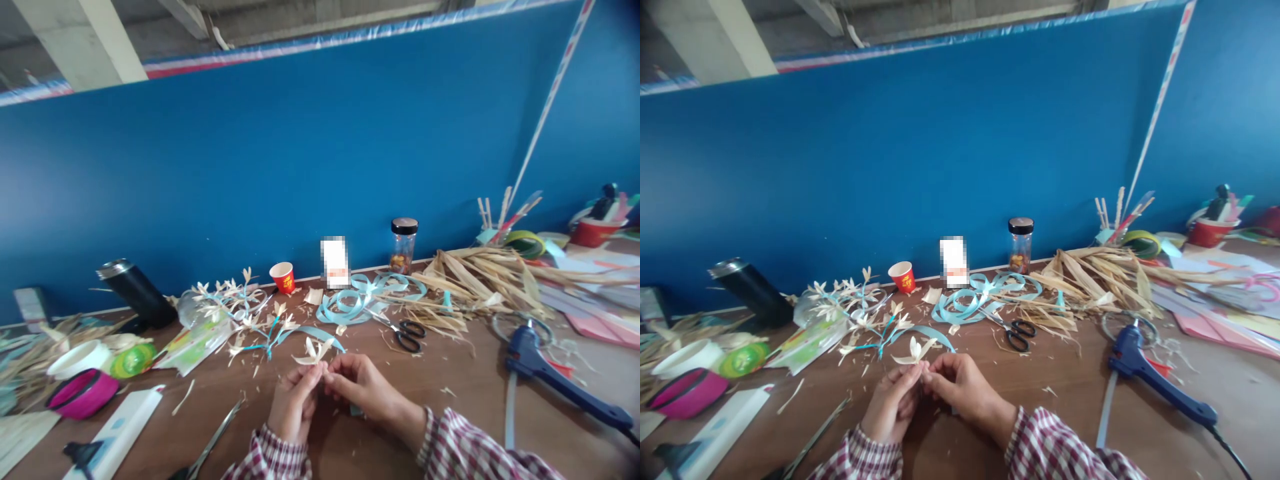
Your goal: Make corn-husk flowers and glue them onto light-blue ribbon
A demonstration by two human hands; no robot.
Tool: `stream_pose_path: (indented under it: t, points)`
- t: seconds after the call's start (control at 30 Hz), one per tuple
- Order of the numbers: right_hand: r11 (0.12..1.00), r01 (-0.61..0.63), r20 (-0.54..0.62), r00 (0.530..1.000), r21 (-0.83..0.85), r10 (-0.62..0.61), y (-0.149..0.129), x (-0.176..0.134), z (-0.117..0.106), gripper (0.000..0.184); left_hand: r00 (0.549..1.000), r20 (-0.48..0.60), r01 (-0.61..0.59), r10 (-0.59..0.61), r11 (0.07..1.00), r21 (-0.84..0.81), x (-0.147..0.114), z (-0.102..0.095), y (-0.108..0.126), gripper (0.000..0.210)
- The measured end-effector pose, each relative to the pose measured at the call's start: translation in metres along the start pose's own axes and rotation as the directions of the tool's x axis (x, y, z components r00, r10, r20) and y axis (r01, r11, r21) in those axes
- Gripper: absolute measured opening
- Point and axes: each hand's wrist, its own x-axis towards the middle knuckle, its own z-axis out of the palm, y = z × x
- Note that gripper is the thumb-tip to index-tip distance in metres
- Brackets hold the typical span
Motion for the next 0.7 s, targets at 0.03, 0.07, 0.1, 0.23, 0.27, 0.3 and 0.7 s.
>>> stream_pose_path:
  t: [0.03,0.07,0.1,0.23,0.27,0.3,0.7]
  points:
    - [1.000,0.004,-0.018,1.000,-0.013,-0.004,0.002,0.001,0.000,0.040,1.000,0.008,-0.002,0.002,1.000,0.009,0.000,0.000,0.000,0.033]
    - [0.999,0.018,-0.035,0.999,-0.028,-0.019,0.004,0.003,0.000,0.040,1.000,0.011,-0.001,0.001,1.000,0.012,0.001,-0.001,-0.001,0.033]
    - [0.998,0.036,-0.045,0.998,-0.046,-0.038,0.005,0.004,-0.001,0.040,1.000,0.006,-0.002,0.002,1.000,0.008,0.001,-0.001,-0.001,0.032]
    - [0.991,0.072,-0.075,0.994,-0.116,-0.082,0.008,0.007,-0.002,0.039,0.998,-0.050,-0.046,0.045,0.999,-0.024,0.003,-0.001,-0.001,0.031]
    - [0.989,0.068,-0.083,0.993,-0.130,-0.080,0.008,0.007,-0.002,0.039,0.996,-0.066,-0.058,0.057,0.998,-0.023,0.003,-0.001,-0.001,0.031]
    - [0.988,0.064,-0.088,0.993,-0.143,-0.077,0.008,0.006,-0.002,0.039,0.995,-0.077,-0.064,0.062,0.998,-0.019,0.004,-0.002,-0.001,0.031]
    - [0.952,0.131,-0.166,0.969,-0.276,-0.182,0.005,0.004,-0.009,0.033,0.990,-0.106,-0.111,0.095,0.983,-0.150,0.012,-0.016,0.019,0.031]
